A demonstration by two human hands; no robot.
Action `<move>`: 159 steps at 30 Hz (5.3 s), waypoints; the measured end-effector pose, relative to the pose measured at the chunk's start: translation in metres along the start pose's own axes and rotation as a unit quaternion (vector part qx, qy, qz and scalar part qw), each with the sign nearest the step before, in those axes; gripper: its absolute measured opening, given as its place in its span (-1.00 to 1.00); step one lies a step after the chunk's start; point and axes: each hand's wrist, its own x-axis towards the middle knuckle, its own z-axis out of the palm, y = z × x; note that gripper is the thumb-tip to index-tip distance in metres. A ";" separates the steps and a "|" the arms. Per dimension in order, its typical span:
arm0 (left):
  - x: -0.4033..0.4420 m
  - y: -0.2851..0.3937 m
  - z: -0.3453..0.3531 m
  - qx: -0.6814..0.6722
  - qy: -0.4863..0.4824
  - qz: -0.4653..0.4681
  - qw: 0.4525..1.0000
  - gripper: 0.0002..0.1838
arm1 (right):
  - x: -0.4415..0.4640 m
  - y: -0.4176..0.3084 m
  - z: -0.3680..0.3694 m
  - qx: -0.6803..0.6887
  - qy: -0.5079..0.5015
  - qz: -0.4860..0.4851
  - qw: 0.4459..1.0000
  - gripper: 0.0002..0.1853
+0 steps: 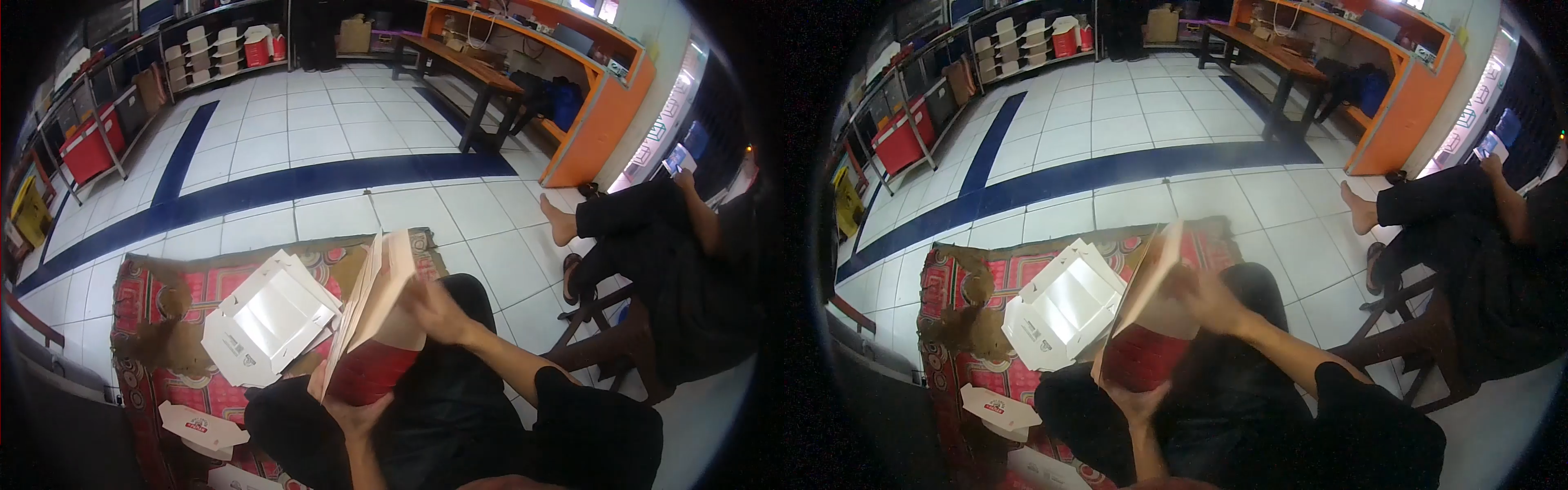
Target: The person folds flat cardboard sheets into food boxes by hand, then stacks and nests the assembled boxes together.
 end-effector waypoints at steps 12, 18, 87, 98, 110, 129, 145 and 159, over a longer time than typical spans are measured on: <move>-0.003 -0.008 -0.009 -0.011 -0.028 -0.012 0.999 0.32 | 0.028 0.130 -0.047 -0.221 -0.034 -0.054 0.973 -0.35; -0.018 -0.009 -0.001 -0.055 0.003 -0.100 0.993 0.38 | 0.040 0.064 -0.035 -0.122 -0.075 0.086 0.986 -0.63; 0.040 -0.005 -0.026 -0.465 -0.134 -0.440 0.757 0.27 | 0.041 0.033 -0.021 0.001 -0.125 -0.036 0.992 -0.80; 0.036 -0.008 -0.024 -0.473 -0.112 -0.440 0.755 0.17 | 0.044 0.038 -0.020 0.022 -0.108 -0.020 0.994 -0.78; 0.029 -0.011 -0.016 -0.461 0.046 -0.417 0.782 -0.22 | 0.006 -0.013 0.007 -0.218 -0.072 -0.206 0.951 -0.78; 0.025 -0.015 -0.014 -0.496 0.076 -0.371 0.782 -0.06 | -0.012 -0.004 0.044 -0.289 -0.066 -0.212 0.931 -0.66; 0.027 -0.010 -0.014 -0.481 0.065 -0.372 0.791 0.05 | 0.002 -0.007 0.043 -0.284 -0.031 -0.201 0.937 -0.56; 0.027 -0.011 -0.015 -0.475 0.039 -0.355 0.804 0.16 | 0.011 -0.009 0.036 -0.274 -0.007 -0.197 0.941 -0.37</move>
